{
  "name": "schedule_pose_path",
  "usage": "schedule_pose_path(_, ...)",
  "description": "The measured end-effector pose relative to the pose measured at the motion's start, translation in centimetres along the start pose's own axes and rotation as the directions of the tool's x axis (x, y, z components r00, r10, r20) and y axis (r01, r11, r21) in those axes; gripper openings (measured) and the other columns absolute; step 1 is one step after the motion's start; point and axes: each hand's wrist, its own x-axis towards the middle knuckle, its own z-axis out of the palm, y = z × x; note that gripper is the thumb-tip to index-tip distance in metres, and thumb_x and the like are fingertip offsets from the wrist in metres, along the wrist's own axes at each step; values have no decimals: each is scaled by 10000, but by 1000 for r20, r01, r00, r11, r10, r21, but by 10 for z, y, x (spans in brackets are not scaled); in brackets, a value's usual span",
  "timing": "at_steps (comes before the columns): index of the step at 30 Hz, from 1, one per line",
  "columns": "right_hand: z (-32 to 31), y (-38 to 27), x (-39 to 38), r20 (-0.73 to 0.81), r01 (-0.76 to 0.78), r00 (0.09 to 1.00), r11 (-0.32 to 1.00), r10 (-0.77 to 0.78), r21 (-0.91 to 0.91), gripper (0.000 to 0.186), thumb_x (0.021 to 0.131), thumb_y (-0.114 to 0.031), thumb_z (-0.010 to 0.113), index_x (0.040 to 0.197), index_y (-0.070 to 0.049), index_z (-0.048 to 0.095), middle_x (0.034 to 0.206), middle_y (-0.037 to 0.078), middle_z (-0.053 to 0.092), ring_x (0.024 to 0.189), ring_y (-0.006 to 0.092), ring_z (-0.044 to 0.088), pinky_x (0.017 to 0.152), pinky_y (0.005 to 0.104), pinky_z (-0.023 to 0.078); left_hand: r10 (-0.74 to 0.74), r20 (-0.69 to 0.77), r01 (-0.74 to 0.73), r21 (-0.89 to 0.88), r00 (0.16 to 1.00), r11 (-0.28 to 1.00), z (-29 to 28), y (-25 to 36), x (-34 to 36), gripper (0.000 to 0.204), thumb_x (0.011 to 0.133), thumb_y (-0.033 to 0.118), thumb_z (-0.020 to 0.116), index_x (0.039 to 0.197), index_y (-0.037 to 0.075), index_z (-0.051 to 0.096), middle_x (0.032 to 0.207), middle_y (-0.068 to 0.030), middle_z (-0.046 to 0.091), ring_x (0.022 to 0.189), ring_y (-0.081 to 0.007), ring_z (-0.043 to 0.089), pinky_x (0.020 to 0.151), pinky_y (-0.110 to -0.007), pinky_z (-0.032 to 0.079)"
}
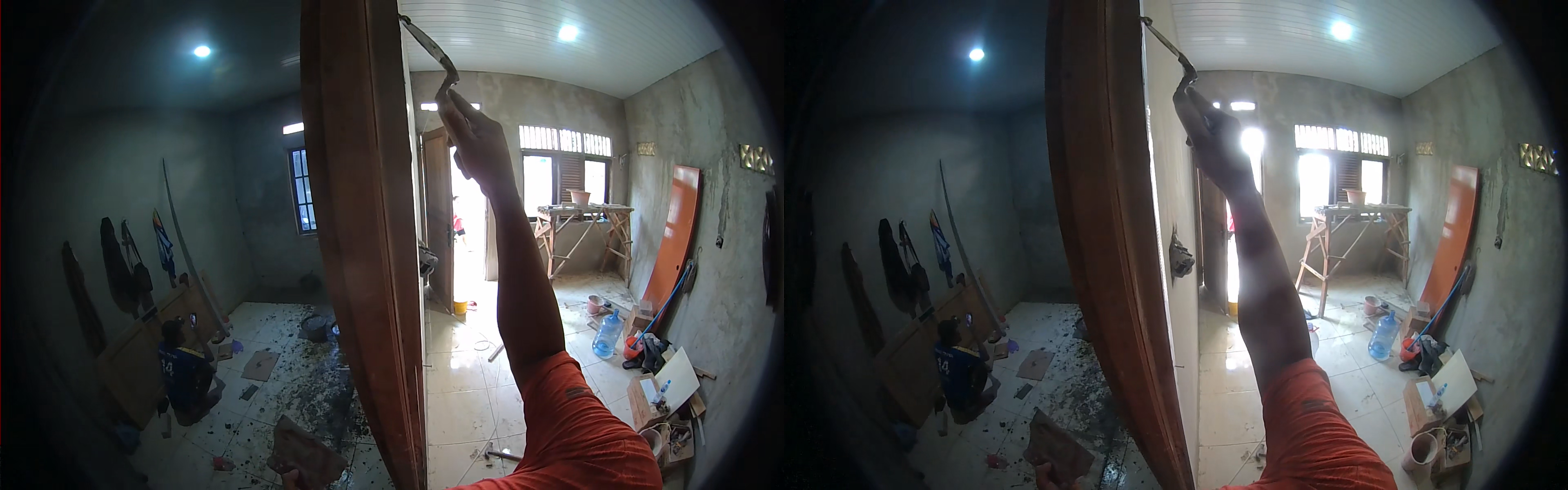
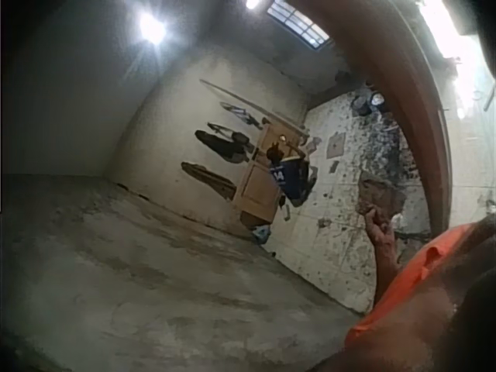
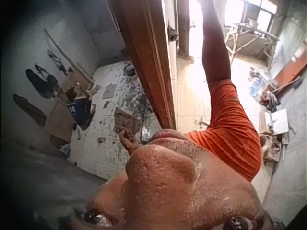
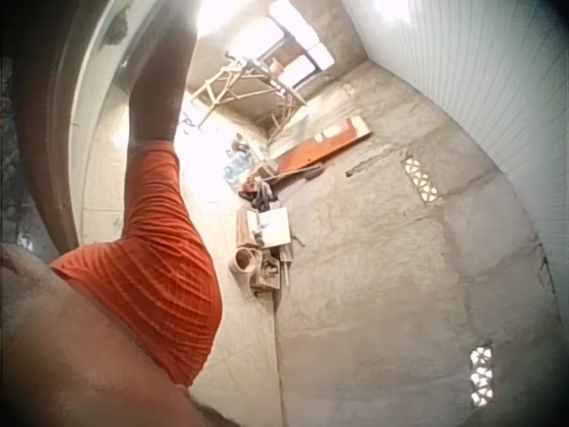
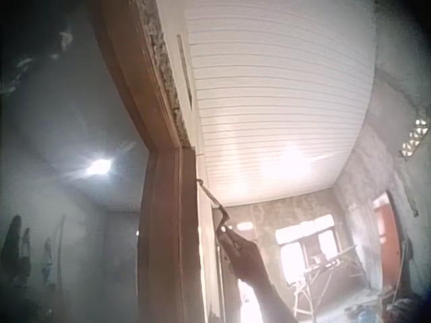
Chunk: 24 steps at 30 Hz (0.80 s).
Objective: The person applies mortar to a wall corner using a trowel and a piece of tile. They scoop mortar from a bucket onto the tile and then spread it onto the edge of the wall to fill a gap.
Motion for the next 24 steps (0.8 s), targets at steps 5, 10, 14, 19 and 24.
schedule_pose_path(5, -1, 25, 66, 46, 369, 929, 900, -368, -232, 599, 956, -514, 652, 1382, -94, 620, 674, 32, 562, 493, 72, 505, 438, 278, 387, -57, 33, 57, 2, 998, 998, 7, 8, 26, 166, 917, 179, 615, 791, 180, 507, 608, 42, 356, 475, -98, 270, 453, -272, 286)
schedule_pose_path(10, -17, 0, 133, 103, 439, 880, 714, -463, -545, 461, 1001, -404, 609, 1305, -60, 644, 769, 85, 647, 503, 97, 544, 416, 259, 403, 615, 723, -903, 429, 315, -41, -21, -37, 83, 512, 842, -5, 614, 1340, 0, 494, 1279, -157, 576, 1116, -280, 623, 1003, -401, 508)
schedule_pose_path(14, -5, -1, 80, -88, -39, 996, 972, 19, -232, 423, 997, -318, 646, 1345, -78, 647, 880, 83, 698, 580, 91, 595, 426, 254, 431, 546, 754, -918, 391, 365, 74, -45, -36, 101, 516, 898, 2, 595, 1379, -39, 413, 1309, -187, 525, 1165, -274, 560, 1014, -397, 472)
schedule_pose_path(19, -67, 30, -75, 143, -14, 989, 981, 43, -195, 487, 976, -322, 665, 1412, -114, 603, 931, 38, 691, 578, 66, 567, 464, 231, 425, 316, 342, -385, 158, 885, 909, -113, -103, 169, 409, 995, 83, 530, 1373, -33, 425, 1322, -184, 521, 1206, -280, 536, 1124, -438, 390)
schedule_pose_path(24, -57, 110, -261, 151, -465, 851, 855, 503, -228, 352, 1008, -240, 597, 1249, 13, 630, 803, 53, 637, 512, 54, 505, 423, 214, 366, 560, 755, -900, 434, 342, -36, -128, -120, 164, 465, 957, 119, 606, 1370, -12, 439, 1381, -180, 503, 1261, -288, 531, 1080, -394, 427)
